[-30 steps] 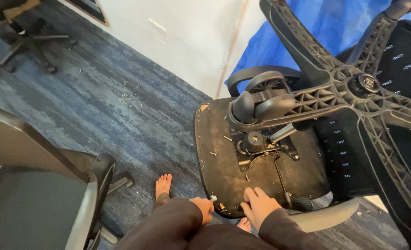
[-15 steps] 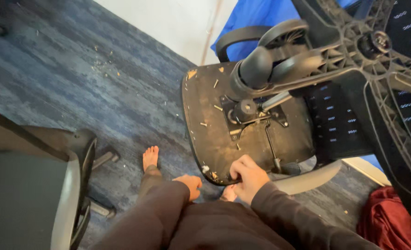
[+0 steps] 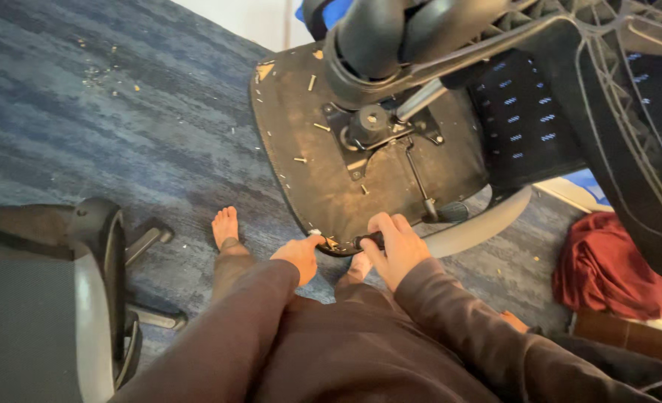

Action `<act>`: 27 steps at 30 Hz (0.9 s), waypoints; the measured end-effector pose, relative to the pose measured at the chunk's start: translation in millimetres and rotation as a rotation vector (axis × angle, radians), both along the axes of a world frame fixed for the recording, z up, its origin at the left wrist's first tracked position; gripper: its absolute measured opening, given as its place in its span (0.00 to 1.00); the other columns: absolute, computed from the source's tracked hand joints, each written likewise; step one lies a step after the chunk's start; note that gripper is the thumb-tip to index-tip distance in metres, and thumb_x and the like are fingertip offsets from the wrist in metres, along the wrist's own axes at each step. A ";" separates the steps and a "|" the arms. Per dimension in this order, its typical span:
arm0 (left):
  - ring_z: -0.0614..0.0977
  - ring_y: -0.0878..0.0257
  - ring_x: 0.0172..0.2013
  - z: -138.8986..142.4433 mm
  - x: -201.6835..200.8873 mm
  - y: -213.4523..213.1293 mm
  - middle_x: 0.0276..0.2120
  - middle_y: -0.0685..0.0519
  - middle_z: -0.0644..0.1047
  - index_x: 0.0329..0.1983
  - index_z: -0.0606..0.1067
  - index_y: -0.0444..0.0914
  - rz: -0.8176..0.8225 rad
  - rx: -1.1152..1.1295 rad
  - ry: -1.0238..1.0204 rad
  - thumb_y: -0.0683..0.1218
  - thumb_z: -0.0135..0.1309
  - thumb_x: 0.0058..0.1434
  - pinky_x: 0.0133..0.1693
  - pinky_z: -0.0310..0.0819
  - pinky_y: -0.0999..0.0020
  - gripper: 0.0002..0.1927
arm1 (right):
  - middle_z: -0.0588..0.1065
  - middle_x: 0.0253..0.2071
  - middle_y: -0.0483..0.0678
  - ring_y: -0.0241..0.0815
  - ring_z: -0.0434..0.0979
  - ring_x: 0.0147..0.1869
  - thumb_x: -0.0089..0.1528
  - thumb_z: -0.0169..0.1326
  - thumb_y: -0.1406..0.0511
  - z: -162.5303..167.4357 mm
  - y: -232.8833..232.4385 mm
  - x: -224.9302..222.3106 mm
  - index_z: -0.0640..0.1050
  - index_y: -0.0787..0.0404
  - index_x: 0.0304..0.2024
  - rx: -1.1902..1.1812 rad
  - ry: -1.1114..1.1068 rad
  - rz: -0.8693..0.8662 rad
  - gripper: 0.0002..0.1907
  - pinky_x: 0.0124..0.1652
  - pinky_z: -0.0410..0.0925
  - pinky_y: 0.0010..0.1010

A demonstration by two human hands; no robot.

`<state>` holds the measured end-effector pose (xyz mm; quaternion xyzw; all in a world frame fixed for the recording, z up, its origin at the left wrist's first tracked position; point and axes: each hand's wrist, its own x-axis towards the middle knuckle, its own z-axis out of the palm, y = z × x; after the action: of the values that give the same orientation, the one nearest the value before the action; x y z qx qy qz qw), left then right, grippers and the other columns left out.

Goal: The person works on an office chair turned upside down on the floor, using a screwdriver to unscrew the bolts holding the seat mounting plate, removing screws by hand and setting them on the seat base as the chair is taken apart.

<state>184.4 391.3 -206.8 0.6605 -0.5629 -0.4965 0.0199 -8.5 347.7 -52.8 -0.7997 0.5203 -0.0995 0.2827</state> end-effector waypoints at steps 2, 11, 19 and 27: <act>0.82 0.43 0.48 2.0 -2.2 -5.9 0.44 0.43 0.83 0.59 0.74 0.51 0.029 -0.049 0.048 0.41 0.49 0.63 0.49 0.76 0.49 0.22 | 0.73 0.41 0.49 0.51 0.78 0.43 0.57 0.63 0.68 2.5 1.8 -1.2 0.75 0.57 0.41 0.027 0.007 -0.003 0.12 0.42 0.71 0.38; 0.78 0.45 0.50 -16.8 -27.3 -20.5 0.44 0.45 0.79 0.53 0.79 0.48 -0.152 -0.340 0.110 0.35 0.55 0.52 0.50 0.74 0.52 0.25 | 0.71 0.43 0.50 0.53 0.78 0.42 0.60 0.58 0.70 2.8 -0.2 -8.7 0.74 0.57 0.43 0.071 0.035 -0.040 0.10 0.41 0.71 0.39; 0.80 0.46 0.46 -12.8 -24.9 -32.2 0.41 0.48 0.78 0.37 0.80 0.43 -0.093 -0.352 0.086 0.39 0.59 0.54 0.46 0.75 0.51 0.08 | 0.69 0.45 0.53 0.51 0.78 0.40 0.53 0.61 0.70 2.8 -12.4 -12.9 0.74 0.59 0.41 0.048 -0.056 0.075 0.14 0.39 0.72 0.37; 0.82 0.46 0.41 -12.0 -18.0 -41.6 0.40 0.52 0.77 0.40 0.76 0.45 -0.353 -0.427 0.030 0.45 0.59 0.57 0.42 0.76 0.50 0.08 | 0.72 0.42 0.48 0.46 0.81 0.42 0.56 0.57 0.70 3.6 -20.9 -27.1 0.75 0.57 0.41 0.029 -0.031 -0.076 0.11 0.41 0.74 0.34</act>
<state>166.4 349.7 -218.8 0.5255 -0.7610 -0.3720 0.0803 -35.5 326.9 -49.2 -0.7737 0.5471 -0.1147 0.2983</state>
